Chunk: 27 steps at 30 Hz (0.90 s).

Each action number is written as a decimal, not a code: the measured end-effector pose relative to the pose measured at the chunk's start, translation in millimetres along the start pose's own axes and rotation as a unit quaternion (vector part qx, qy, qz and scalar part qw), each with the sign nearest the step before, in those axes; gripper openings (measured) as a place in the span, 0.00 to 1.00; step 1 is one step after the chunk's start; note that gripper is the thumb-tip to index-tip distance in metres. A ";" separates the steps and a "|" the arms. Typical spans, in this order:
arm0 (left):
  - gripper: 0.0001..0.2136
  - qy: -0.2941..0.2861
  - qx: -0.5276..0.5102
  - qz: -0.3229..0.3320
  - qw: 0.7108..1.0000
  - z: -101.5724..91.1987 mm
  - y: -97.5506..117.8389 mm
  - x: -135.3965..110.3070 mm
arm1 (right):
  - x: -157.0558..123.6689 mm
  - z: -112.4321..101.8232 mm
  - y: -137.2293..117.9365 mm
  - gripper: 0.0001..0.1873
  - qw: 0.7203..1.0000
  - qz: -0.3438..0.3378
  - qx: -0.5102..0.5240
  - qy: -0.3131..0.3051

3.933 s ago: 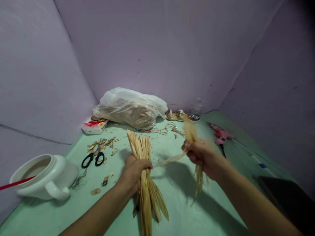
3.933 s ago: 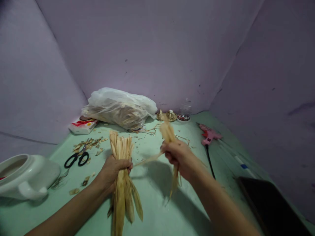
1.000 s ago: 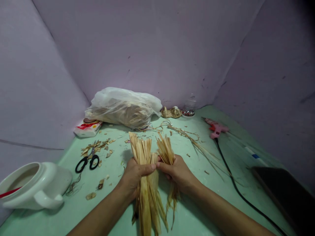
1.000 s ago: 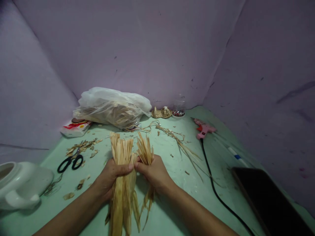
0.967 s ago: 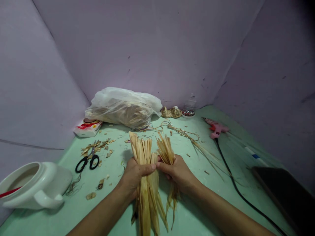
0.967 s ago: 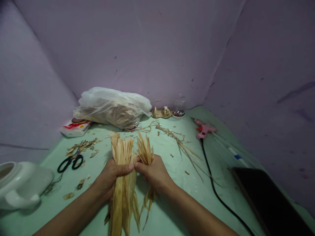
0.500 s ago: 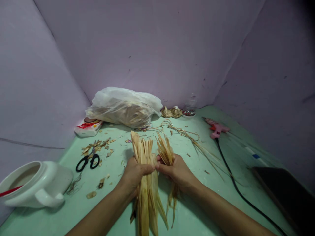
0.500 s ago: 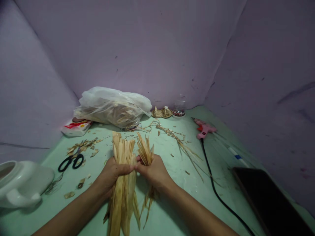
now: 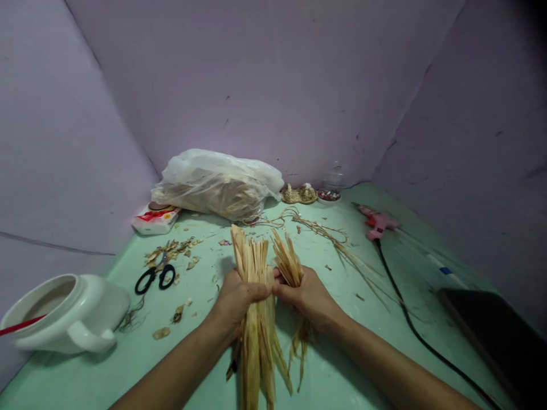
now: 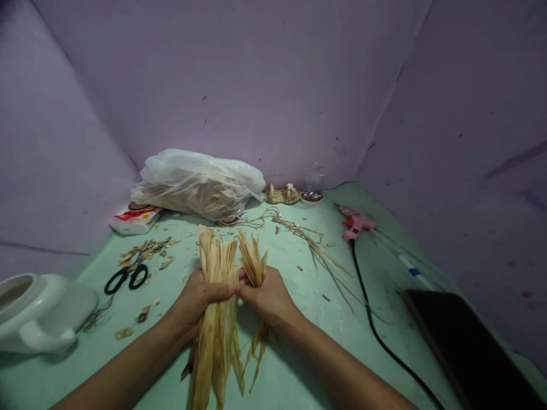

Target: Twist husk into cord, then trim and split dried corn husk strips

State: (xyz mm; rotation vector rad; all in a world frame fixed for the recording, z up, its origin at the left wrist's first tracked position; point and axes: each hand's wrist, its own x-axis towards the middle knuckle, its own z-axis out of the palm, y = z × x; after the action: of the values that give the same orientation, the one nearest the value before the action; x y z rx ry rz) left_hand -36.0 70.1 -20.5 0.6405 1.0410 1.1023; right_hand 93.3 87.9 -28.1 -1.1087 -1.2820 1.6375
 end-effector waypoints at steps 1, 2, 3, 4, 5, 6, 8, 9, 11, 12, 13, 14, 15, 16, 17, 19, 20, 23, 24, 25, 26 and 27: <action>0.18 -0.001 0.003 0.001 1.000 0.5 0.4 -0.4 | 0.2 0.2 0.2 0.08 1.000 -0.005 -0.002 0.001; 0.18 -0.001 0.002 0.004 1.000 1.2 0.7 -0.9 | 0.4 0.4 0.5 0.07 1.000 -0.009 -0.006 0.001; 0.17 -0.003 -0.002 0.006 1.000 1.8 1.1 -1.3 | 0.5 0.5 0.6 0.07 1.000 -0.012 -0.008 0.000; 0.17 -0.005 -0.007 0.007 1.000 2.4 1.3 -1.7 | 0.7 0.6 0.8 0.06 1.000 -0.013 -0.009 -0.004; 0.17 -0.006 -0.011 0.008 1.000 2.8 1.5 -2.0 | 0.7 0.8 0.8 0.05 1.000 -0.012 -0.006 -0.009; 0.17 -0.007 -0.013 0.007 1.000 2.9 1.6 -2.1 | 0.6 0.9 0.7 0.04 1.000 -0.010 -0.003 -0.014; 0.16 -0.009 -0.017 0.003 1.000 2.5 1.3 -1.9 | -0.1 1.5 0.1 0.04 1.000 -0.010 0.010 -0.026; 0.16 -0.012 -0.019 0.002 1.000 1.8 0.9 -1.5 | -0.9 2.0 -0.5 0.04 0.999 -0.008 0.019 -0.028; 0.15 -0.017 -0.022 -0.001 1.000 0.1 0.0 -0.8 | -2.9 3.0 -2.4 0.04 0.999 0.003 0.043 -0.025; 0.14 -0.019 -0.022 -0.002 1.000 -0.8 -0.3 -0.5 | -3.9 3.3 -3.4 0.05 0.998 0.010 0.058 -0.027; 0.13 -0.020 -0.020 -0.003 1.000 -1.7 -0.5 -0.3 | -4.8 3.1 -4.3 0.06 0.997 0.016 0.071 -0.033; 0.13 -0.022 -0.020 -0.004 1.000 -2.6 -0.4 -0.3 | -5.3 2.3 -5.2 0.06 0.996 0.023 0.081 -0.041; 0.12 -0.023 -0.021 -0.006 1.000 -3.5 0.1 -0.2 | -5.2 0.7 -5.9 0.05 0.995 0.030 0.087 -0.049; 0.11 -0.021 -0.021 -0.009 1.000 -4.3 1.0 -0.2 | -4.6 -1.8 -6.8 0.04 0.994 0.039 0.088 -0.053; 0.09 -0.016 -0.020 -0.012 1.000 -5.2 2.2 0.0 | -3.3 -5.3 -8.0 0.04 0.993 0.049 0.090 -0.052; 0.07 0.003 -0.017 -0.020 1.000 -7.2 5.3 0.8 | 0.3 -14.3 -13.4 0.06 0.991 0.070 0.107 -0.042; 0.07 0.014 -0.015 -0.023 1.000 -8.2 6.9 1.4 | 1.9 -19.6 -18.4 0.09 0.989 0.076 0.123 -0.038; 0.08 0.035 -0.020 -0.027 0.999 -10.7 11.0 3.2 | 1.2 -38.3 -44.7 0.12 0.983 0.072 0.167 -0.032; 0.09 0.040 -0.020 -0.027 0.999 -11.0 11.9 3.5 | -1.8 -46.0 -56.6 0.12 0.983 0.058 0.171 -0.023; 0.09 0.047 -0.019 -0.026 0.998 -10.9 12.6 3.5 | -6.0 -54.8 -69.1 0.11 0.986 0.036 0.165 0.002; 0.09 0.054 -0.018 -0.024 0.998 -10.5 13.2 3.3 | -11.1 -64.9 -81.4 0.10 0.989 0.005 0.143 0.039; 0.10 0.060 -0.016 -0.021 0.998 -9.7 13.7 3.0 | -16.5 -76.3 -92.7 0.10 0.989 -0.049 0.102 0.099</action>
State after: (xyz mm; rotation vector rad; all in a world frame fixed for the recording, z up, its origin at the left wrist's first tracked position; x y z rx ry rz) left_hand -50.2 77.1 -14.0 0.5285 1.1325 1.1298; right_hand 175.6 115.2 56.4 -1.0379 -1.0005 1.5073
